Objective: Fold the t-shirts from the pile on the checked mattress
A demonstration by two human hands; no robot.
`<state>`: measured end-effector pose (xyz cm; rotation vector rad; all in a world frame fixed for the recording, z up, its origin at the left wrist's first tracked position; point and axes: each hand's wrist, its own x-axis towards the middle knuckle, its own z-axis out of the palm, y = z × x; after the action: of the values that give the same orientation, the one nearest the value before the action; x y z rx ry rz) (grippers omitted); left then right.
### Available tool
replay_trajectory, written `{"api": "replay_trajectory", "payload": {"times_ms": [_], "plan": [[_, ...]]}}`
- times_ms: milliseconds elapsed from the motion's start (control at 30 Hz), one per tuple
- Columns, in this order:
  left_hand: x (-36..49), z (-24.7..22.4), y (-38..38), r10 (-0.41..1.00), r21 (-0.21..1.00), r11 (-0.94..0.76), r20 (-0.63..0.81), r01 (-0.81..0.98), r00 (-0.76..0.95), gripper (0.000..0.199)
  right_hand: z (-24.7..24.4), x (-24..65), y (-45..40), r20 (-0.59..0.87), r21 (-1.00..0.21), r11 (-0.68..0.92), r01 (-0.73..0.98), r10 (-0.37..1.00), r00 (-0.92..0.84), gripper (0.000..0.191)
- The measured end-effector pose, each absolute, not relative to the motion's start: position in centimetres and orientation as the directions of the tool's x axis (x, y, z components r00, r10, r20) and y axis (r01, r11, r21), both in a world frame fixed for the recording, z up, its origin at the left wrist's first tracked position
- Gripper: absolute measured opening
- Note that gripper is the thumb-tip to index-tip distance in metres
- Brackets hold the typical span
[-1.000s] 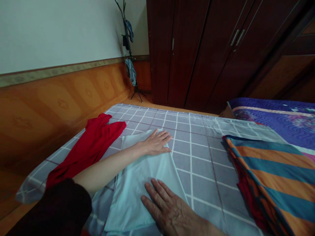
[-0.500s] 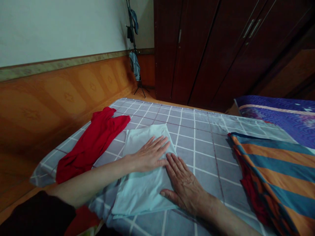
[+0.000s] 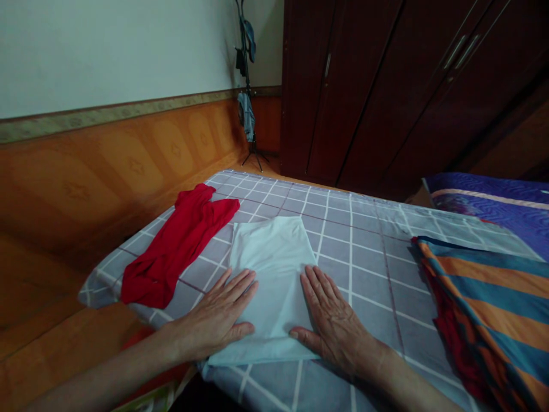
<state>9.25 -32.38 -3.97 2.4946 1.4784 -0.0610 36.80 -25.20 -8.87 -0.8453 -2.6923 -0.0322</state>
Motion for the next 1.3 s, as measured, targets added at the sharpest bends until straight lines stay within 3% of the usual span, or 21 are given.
{"api": "replay_trajectory", "payload": {"times_ms": [200,467,667,833,1067,1133,1300], "plan": [[11.9,-3.7,-32.2,0.761,0.303,-0.568,-0.162,0.765,0.628,0.074,-9.3,36.9,-24.9,0.324,-0.06,0.835,0.547,0.534,-0.781,0.095],[9.0,-6.0,-35.5,0.873,0.23,-0.445,-0.101,0.865,0.477,0.071,-9.2,36.8,-25.0,0.327,-0.043,0.827,0.561,0.542,-0.774,0.092],[7.9,-5.3,-36.4,0.946,0.258,-0.308,-0.015,0.916,0.323,0.051,-9.2,36.8,-25.1,0.295,-0.024,0.819,0.573,0.554,-0.778,0.086],[5.7,-3.3,-30.3,0.97,0.359,-0.199,0.202,0.912,0.133,0.042,-8.2,37.0,-25.8,0.257,-0.068,0.77,0.635,0.628,-0.734,0.07],[4.6,-3.1,-18.1,0.996,0.279,-0.033,0.088,0.96,0.009,0.036,-6.9,39.7,-27.7,0.328,-0.099,0.615,0.783,0.762,-0.558,0.044],[5.0,-3.5,-15.9,0.997,0.25,-0.039,0.068,0.967,0.023,0.038,-6.5,40.3,-28.4,0.273,-0.158,0.519,0.84,0.841,-0.468,0.033],[5.8,-4.4,-13.0,0.997,0.222,-0.075,0.021,0.972,0.072,0.042,-5.1,39.4,-29.7,-0.03,-0.286,0.25,0.925,0.963,-0.269,0.018]]}}
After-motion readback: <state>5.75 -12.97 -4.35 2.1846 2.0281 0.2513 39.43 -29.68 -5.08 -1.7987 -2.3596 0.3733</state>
